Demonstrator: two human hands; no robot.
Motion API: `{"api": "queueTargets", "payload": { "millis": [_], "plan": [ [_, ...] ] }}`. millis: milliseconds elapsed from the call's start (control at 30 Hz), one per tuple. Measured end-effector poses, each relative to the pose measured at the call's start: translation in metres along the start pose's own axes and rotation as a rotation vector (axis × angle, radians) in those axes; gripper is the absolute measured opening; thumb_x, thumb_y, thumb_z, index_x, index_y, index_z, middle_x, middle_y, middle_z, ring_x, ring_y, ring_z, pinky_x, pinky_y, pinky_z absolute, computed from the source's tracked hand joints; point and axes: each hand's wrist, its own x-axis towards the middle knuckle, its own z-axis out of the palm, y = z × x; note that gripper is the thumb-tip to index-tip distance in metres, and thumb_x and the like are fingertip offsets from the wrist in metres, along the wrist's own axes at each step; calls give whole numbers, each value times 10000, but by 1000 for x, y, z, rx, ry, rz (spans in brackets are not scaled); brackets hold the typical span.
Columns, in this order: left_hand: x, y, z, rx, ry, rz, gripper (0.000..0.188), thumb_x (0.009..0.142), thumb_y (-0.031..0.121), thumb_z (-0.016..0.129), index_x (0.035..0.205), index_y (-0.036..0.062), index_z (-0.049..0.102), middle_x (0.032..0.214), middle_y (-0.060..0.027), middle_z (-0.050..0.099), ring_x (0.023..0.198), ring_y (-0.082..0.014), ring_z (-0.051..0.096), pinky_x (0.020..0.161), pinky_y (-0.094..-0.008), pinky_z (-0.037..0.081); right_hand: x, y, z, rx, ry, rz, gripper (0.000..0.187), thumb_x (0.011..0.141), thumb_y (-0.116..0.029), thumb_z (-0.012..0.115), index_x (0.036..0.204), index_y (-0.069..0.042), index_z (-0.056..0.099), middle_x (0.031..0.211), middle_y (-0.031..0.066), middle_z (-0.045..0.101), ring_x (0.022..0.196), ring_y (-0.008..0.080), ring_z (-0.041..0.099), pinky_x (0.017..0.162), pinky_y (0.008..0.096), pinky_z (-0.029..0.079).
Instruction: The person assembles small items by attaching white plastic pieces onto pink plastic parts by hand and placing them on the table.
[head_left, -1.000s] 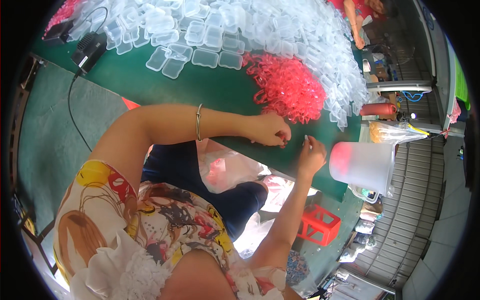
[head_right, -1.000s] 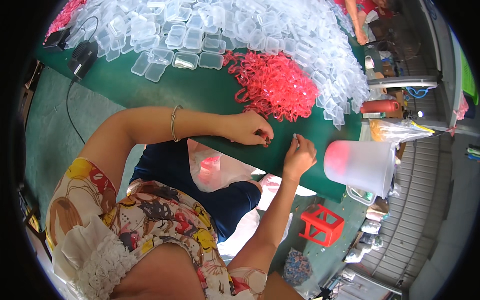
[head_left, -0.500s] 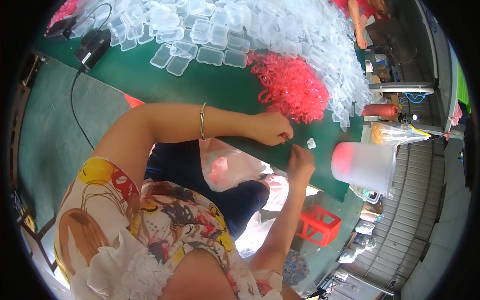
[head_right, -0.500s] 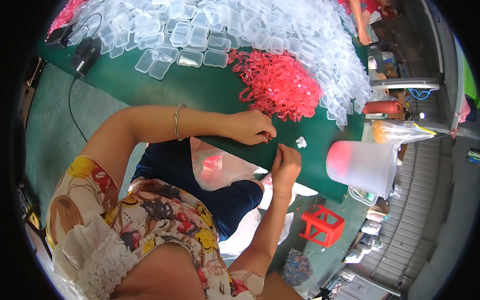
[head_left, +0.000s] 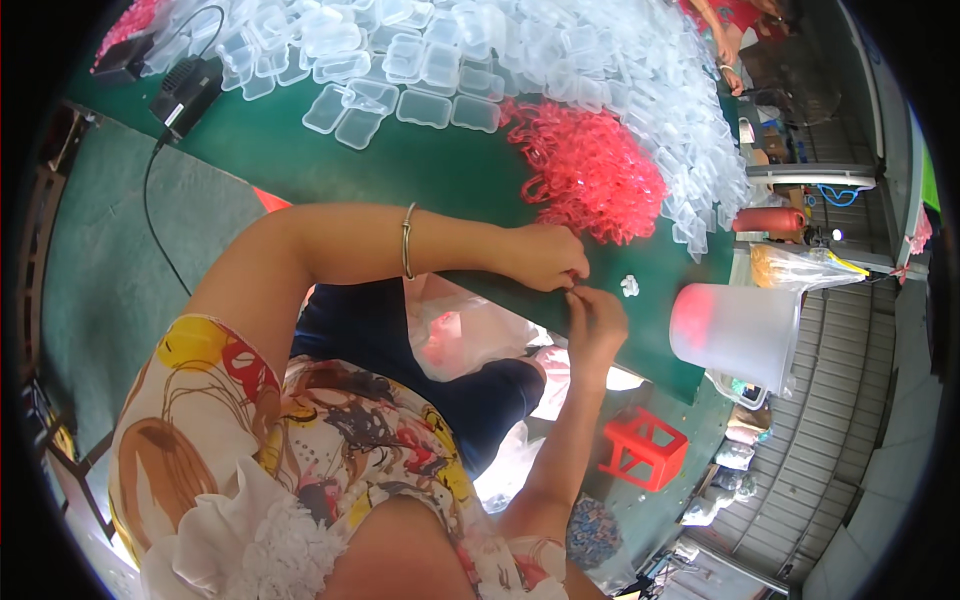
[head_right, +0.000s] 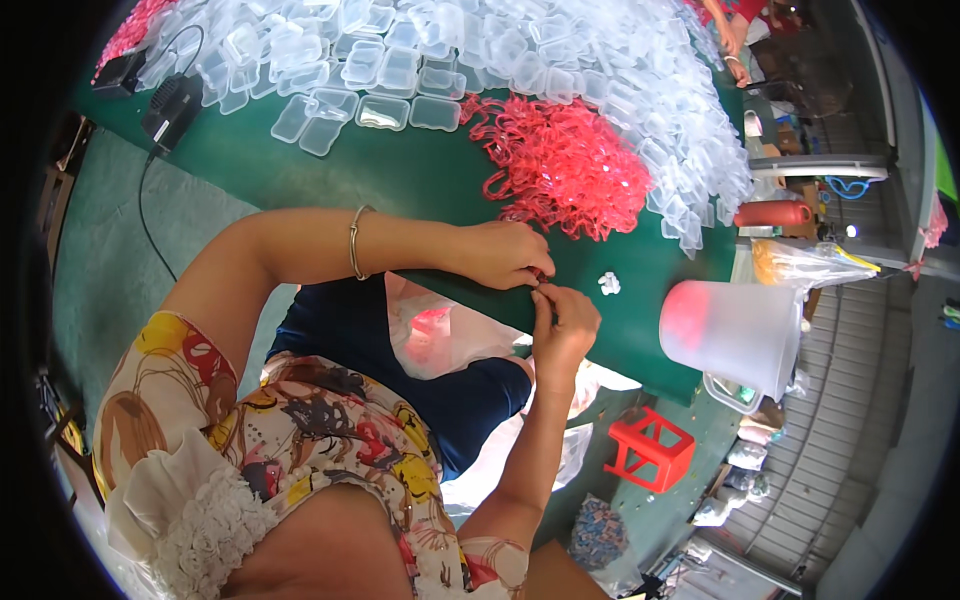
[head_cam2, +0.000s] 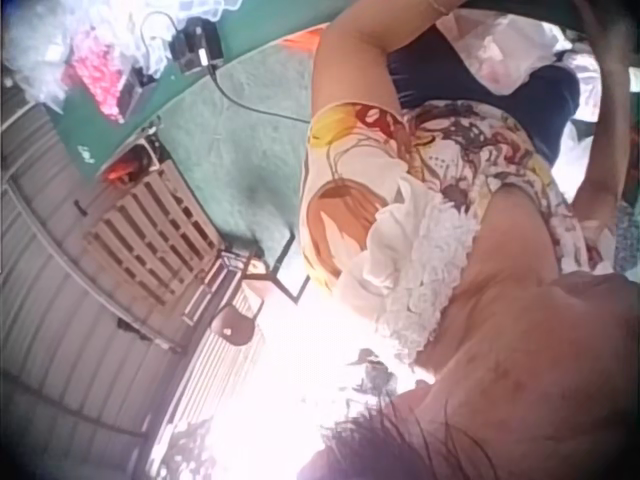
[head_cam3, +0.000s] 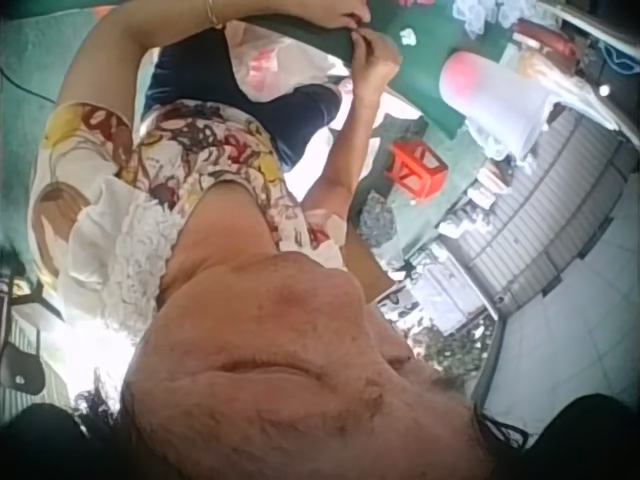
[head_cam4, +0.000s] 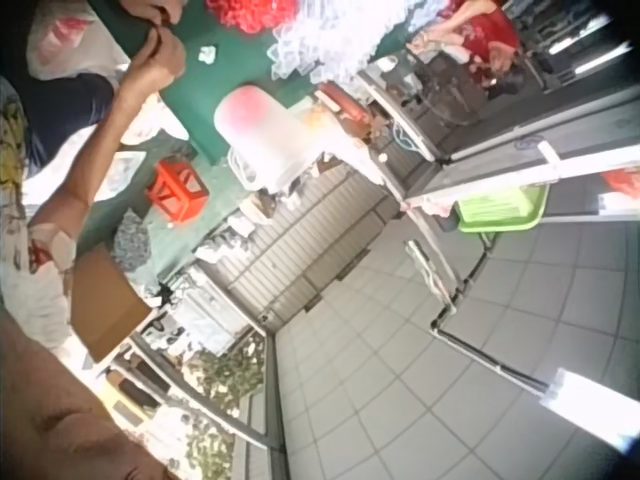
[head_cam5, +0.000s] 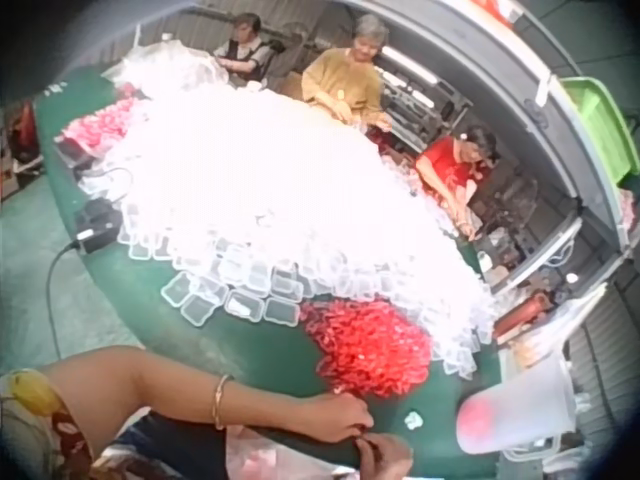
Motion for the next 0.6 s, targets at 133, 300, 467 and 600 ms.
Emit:
{"api": "queueTargets", "payload": {
  "millis": [133, 300, 467, 600],
  "plan": [
    [0, 0, 0, 9, -25, -12, 176, 727, 154, 602, 847, 31, 645, 784, -185, 614, 802, -372, 593, 707, -459, 460, 5, -1, -3, -77, -11, -86, 93, 687, -2, 688, 753, -33, 629, 728, 92, 614, 653, 256, 584, 619, 348, 437],
    [1, 6, -4, -19, -48, -48, 168, 730, 137, 598, 850, 28, 644, 786, -179, 618, 809, -374, 594, 710, -457, 463, 6, 4, -2, -75, -49, -97, 88, 688, -5, 686, 749, -30, 628, 714, 93, 604, 668, 270, 584, 624, 358, 436],
    [3, 6, -4, -37, -52, -50, 180, 739, 143, 593, 876, 38, 643, 787, -171, 618, 818, -369, 595, 718, -449, 463, 9, 11, 0, -3, -157, -33, 86, 701, -14, 682, 769, -37, 634, 718, 109, 600, 652, 279, 577, 619, 362, 437],
    [1, 1, -3, -13, -85, -49, 176, 761, 139, 600, 908, 45, 624, 854, -161, 604, 844, -336, 587, 723, -435, 464, 11, 5, 0, -120, -183, -122, 103, 700, -7, 681, 786, -27, 629, 743, 119, 610, 634, 286, 584, 580, 347, 450]
  ]
}}
